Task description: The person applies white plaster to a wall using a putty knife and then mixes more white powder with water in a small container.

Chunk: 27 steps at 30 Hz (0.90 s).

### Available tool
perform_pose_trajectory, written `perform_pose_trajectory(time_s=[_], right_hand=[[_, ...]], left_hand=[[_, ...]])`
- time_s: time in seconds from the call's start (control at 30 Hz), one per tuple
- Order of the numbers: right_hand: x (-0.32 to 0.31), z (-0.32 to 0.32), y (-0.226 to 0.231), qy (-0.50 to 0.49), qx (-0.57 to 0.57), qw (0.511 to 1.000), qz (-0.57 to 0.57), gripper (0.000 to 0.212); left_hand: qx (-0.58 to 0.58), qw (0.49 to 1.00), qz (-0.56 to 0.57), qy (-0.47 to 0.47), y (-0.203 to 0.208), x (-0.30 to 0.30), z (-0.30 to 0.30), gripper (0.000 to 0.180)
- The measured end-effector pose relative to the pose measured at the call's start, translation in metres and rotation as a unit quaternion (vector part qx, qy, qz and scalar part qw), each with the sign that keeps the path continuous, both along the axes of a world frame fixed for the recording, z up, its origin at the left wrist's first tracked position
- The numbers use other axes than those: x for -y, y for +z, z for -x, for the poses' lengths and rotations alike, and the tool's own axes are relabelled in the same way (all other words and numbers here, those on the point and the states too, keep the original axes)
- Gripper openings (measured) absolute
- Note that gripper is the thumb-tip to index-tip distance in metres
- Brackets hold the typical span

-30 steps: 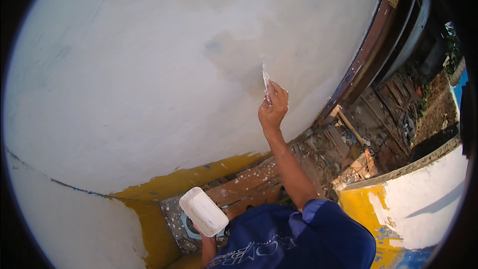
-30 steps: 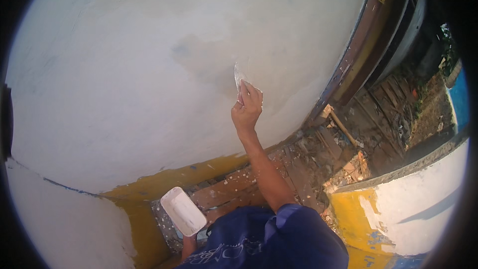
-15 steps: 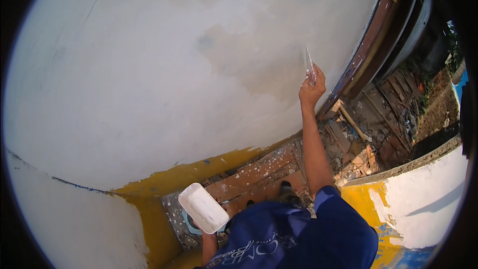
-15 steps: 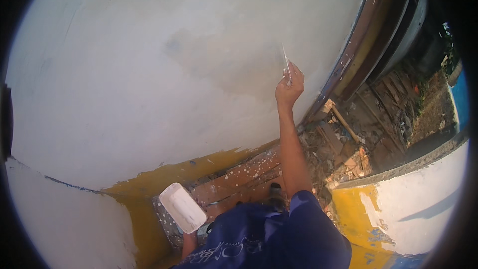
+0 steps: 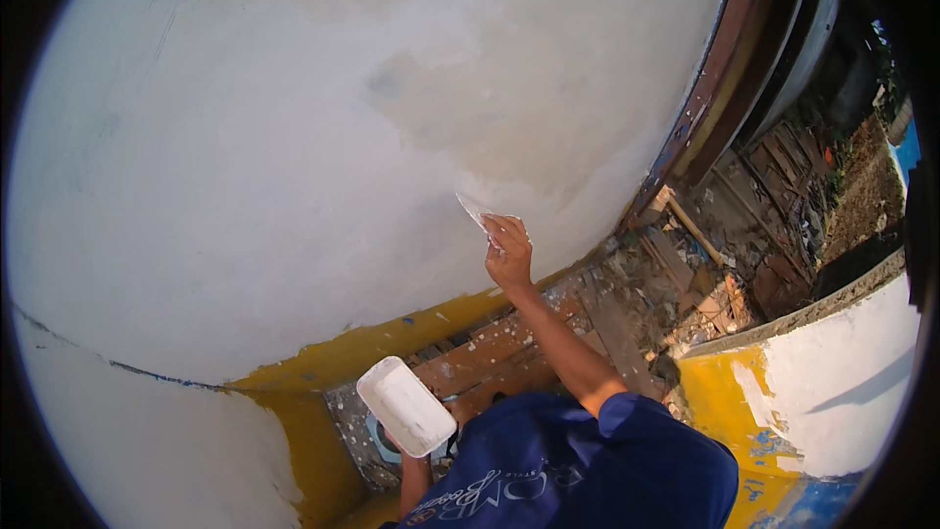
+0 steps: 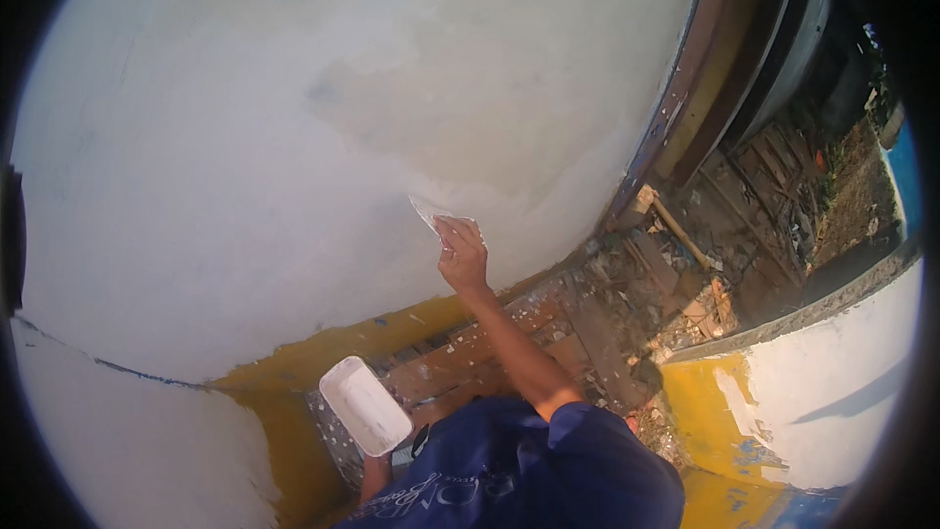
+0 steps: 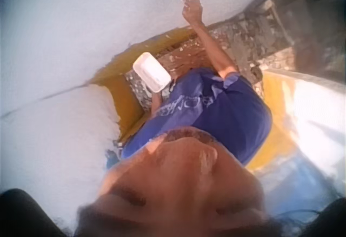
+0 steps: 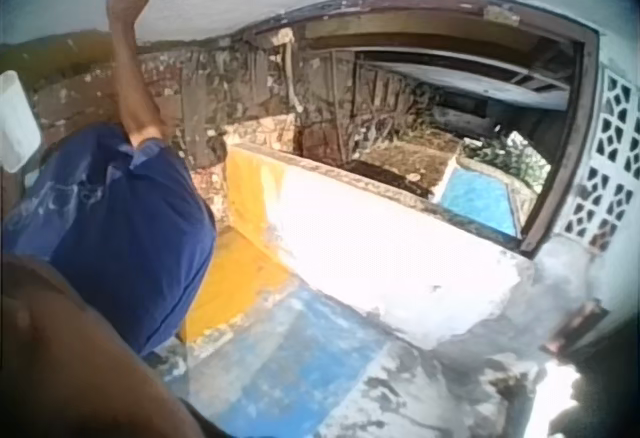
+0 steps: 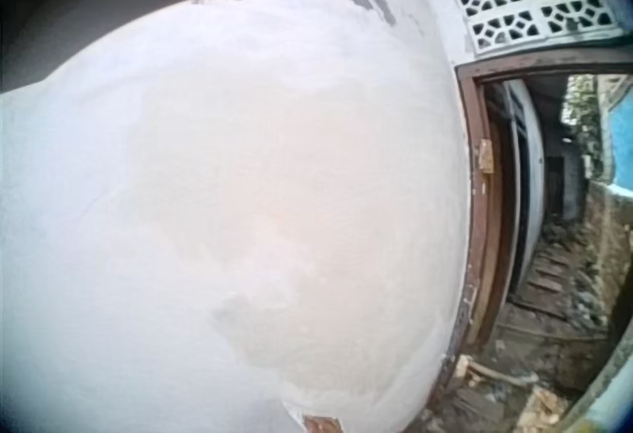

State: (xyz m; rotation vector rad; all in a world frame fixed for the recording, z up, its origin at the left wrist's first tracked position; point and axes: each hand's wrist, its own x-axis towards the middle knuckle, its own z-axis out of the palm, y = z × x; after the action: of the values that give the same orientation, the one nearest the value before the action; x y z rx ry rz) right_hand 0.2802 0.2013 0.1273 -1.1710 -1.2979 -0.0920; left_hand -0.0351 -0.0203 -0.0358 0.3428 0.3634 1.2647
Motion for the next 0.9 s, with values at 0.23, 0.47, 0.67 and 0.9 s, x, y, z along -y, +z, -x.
perform_pose_trajectory(time_s=[0.23, 0.47, 0.67, 0.9], right_hand=[[-0.039, -0.148, 0.019, -0.183, -0.028, 0.981, -0.064, 0.046], [-0.017, -0.046, -0.035, -0.097, 0.012, 0.995, -0.014, 0.050], [-0.002, -0.031, -0.046, -0.012, -0.025, 1.000, 0.008, 0.049], [-0.028, -0.151, 0.089, -0.220, -0.060, 0.968, -0.103, 0.037]], left_hand=[[0.075, 0.994, 0.061, 0.055, -0.006, 0.013, 0.006, 0.082], [0.067, 0.993, 0.079, 0.060, -0.009, 0.022, 0.006, 0.083], [0.061, 0.994, 0.071, 0.051, -0.006, 0.012, 0.005, 0.084], [0.067, 0.994, 0.072, 0.056, -0.006, 0.016, 0.002, 0.084]])
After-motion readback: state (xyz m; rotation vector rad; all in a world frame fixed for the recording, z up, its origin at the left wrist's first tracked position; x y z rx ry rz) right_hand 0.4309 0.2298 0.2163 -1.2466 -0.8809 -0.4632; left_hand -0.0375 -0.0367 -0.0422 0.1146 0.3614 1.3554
